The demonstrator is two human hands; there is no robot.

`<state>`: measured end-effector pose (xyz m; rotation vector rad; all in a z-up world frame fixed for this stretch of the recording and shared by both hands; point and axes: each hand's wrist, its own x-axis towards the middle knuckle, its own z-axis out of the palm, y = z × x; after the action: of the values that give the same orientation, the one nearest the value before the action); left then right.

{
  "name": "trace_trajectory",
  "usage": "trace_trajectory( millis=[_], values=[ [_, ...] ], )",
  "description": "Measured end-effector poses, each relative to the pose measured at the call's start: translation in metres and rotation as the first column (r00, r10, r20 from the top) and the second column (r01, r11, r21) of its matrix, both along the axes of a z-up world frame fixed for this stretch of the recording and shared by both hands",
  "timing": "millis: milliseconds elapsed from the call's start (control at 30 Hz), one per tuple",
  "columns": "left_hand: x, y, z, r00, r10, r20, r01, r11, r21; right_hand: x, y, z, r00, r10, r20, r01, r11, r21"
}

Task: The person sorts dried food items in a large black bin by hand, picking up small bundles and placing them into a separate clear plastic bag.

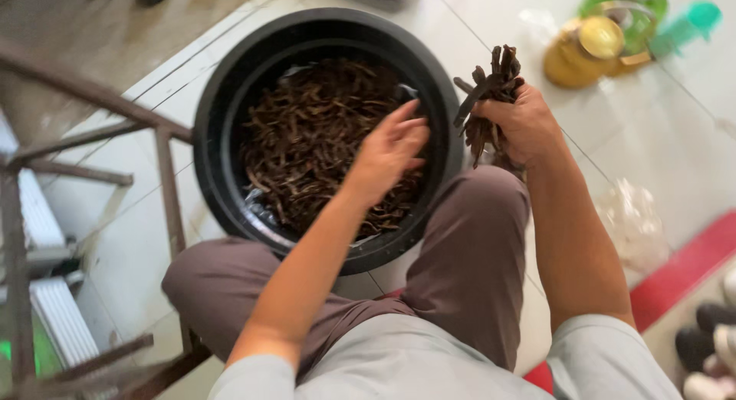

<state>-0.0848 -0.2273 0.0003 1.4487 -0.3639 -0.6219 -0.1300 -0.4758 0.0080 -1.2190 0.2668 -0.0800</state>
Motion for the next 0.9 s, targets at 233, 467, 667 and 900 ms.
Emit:
trace_trajectory(
  millis=[233,467,667,900],
  values=[
    [0.009,0.019,0.016,0.948,0.311,0.065,-0.297,0.941,-0.161,0.071,0.097,0.014,0.973,0.228,0.036,-0.222,0.967,-0.122],
    [0.029,0.072,-0.002,0.76,0.516,0.395,-0.579,0.814,0.051,0.078,0.164,0.02,0.945,0.326,0.006,-0.287,0.839,-0.462],
    [0.025,0.102,-0.005,0.769,0.432,0.472,-0.578,0.784,0.225,0.08,0.165,0.022,0.959,0.201,-0.198,-0.282,0.723,-0.631],
    [0.05,0.137,-0.048,0.452,0.506,0.734,-0.823,0.554,0.126,0.09,0.14,0.0,0.942,0.318,-0.106,-0.317,0.948,0.018]
  ],
)
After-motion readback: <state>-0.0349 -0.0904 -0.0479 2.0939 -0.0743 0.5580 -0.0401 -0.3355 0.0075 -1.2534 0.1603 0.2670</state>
